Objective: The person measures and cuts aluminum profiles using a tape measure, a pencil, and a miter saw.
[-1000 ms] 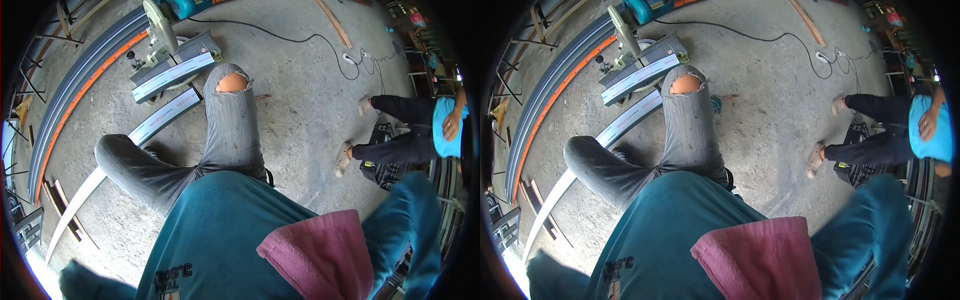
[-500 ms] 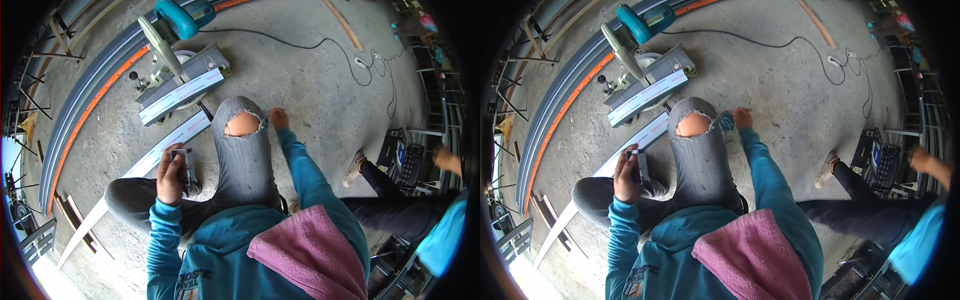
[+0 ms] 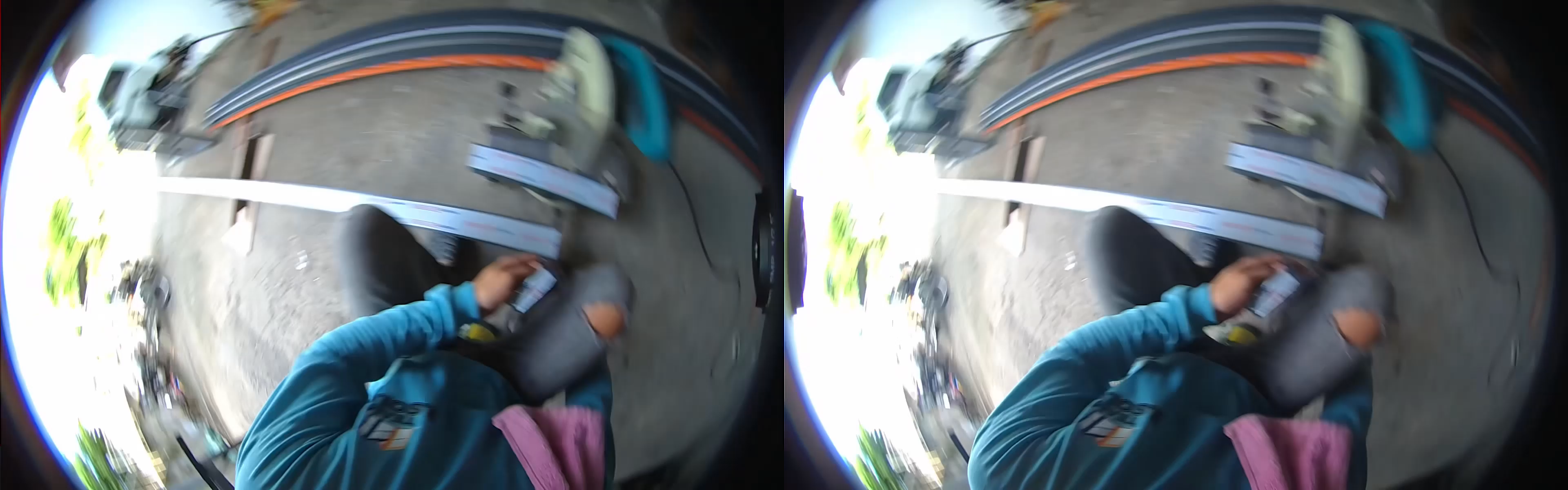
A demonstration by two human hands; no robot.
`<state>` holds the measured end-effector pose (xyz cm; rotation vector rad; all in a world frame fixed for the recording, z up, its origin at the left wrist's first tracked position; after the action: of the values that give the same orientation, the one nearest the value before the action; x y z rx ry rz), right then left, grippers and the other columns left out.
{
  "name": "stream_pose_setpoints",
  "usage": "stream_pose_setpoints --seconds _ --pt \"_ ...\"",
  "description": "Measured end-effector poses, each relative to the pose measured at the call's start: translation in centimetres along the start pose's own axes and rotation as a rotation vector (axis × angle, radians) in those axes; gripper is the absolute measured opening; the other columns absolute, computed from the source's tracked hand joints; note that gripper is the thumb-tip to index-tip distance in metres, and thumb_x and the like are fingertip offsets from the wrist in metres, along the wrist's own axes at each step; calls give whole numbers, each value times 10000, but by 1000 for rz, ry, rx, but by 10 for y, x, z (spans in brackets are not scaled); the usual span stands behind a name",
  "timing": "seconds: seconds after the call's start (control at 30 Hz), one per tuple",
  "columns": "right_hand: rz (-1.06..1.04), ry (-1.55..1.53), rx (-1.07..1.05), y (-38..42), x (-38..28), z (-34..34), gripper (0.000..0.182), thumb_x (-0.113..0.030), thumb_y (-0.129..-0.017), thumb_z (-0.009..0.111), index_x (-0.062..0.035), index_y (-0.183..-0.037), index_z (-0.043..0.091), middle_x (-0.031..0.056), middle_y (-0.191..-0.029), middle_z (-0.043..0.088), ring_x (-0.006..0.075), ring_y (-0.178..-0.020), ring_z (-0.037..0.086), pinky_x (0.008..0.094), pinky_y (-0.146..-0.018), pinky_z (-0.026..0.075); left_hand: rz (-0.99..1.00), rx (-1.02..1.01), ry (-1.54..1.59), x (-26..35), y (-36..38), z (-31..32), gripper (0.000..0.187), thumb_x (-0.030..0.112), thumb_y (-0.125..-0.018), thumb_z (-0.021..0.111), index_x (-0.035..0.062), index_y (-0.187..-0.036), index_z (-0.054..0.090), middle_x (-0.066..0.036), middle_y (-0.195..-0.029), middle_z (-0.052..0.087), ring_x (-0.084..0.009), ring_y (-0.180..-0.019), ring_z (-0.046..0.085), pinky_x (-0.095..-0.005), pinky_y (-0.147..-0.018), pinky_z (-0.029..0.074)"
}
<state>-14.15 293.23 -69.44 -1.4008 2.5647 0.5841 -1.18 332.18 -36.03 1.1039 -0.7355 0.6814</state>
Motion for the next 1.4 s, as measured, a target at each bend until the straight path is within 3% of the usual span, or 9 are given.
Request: stream_pose_setpoints --seconds 0.17,0.3,0.57,0.67,0.73,0.9,1.17,1.27,1.4 --pt "104 -363 -4 -36 -43 -52 650 -353 -828 581 -18 -1332 345 234 -1271 475 397 -1125 478 482 -877 480 51 -185 752 30 7 4 319 279 -903 534 40 -1113 557 -28 -969 606 -114 -896 566 -278 -782 459" --pt "283 -1090 -117 -43 -118 -113 658 -359 -843 567 -9 -1349 332 234 -1295 459 386 -1164 454 477 -881 487 104 -25 303 52 35 -27 515 217 -709 722 54 -1129 473 -58 -1005 559 -147 -888 556 -274 -682 464" --pt "69 -1927 -291 -31 -244 -335 674 -370 -873 539 8 -1381 306 233 -1344 426 365 -1244 406 467 -888 501 225 -191 344 47 51 -14 398 246 -822 650 104 -1153 478 -10 -907 592 -87 -773 572 -244 -635 463" --pt "-676 -1857 -807 16 -308 -410 798 -410 -835 583 3 -1417 225 224 -1456 258 364 -1247 384 481 -882 514 137 -148 369 61 63 -17 336 301 -873 611 133 -1134 482 27 -823 541 -60 -734 521 -215 -618 398" --pt "-763 -1733 -901 68 -367 -428 776 -464 -782 643 21 -1298 325 205 -1208 422 329 -1101 448 429 -766 563 186 -113 322 76 70 -18 371 158 -815 661 129 -1131 468 21 -888 516 -67 -724 489 -218 -610 382" --pt "-579 -1705 -1317 133 -435 -369 605 -470 -849 550 -19 -1216 382 257 -1080 503 348 -975 556 400 -668 570 406 -213 234 107 70 -17 657 -96 -671 662 87 -1261 438 8 -1017 491 -85 -961 487 -220 -802 424" --pt "-400 -1016 -1202 128 -471 -281 420 -259 -771 557 -32 -1111 461 131 -977 599 194 -875 614 343 -690 569 419 -199 71 108 54 -42 645 -1 -701 676 83 -1292 432 -44 -1060 559 -138 -1000 532 -265 -880 421" --pt "-539 -1037 -1146 107 -481 -254 378 -237 -776 555 -45 -1092 475 112 -969 609 166 -865 620 337 -694 567 402 -242 264 104 50 -44 547 146 -761 607 76 -1278 442 -152 -1204 556 -269 -1111 543 -396 -938 439" --pt "-383 -1131 -1099 101 -479 -247 345 -230 -802 535 -41 -1087 489 113 -942 616 158 -839 619 313 -677 562 303 -320 490 104 49 -38 480 131 -736 549 30 -1198 467 -228 -1184 539 -336 -1044 575 -462 -906 480"
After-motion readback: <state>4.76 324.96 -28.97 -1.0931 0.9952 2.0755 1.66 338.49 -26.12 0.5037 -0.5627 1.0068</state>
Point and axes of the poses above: each hand's wrist, its own y-axis away from the middle knuckle, its own z-axis out of the palm, x = y × z, the point moved 10 cm from there along -y, towards the middle knuckle
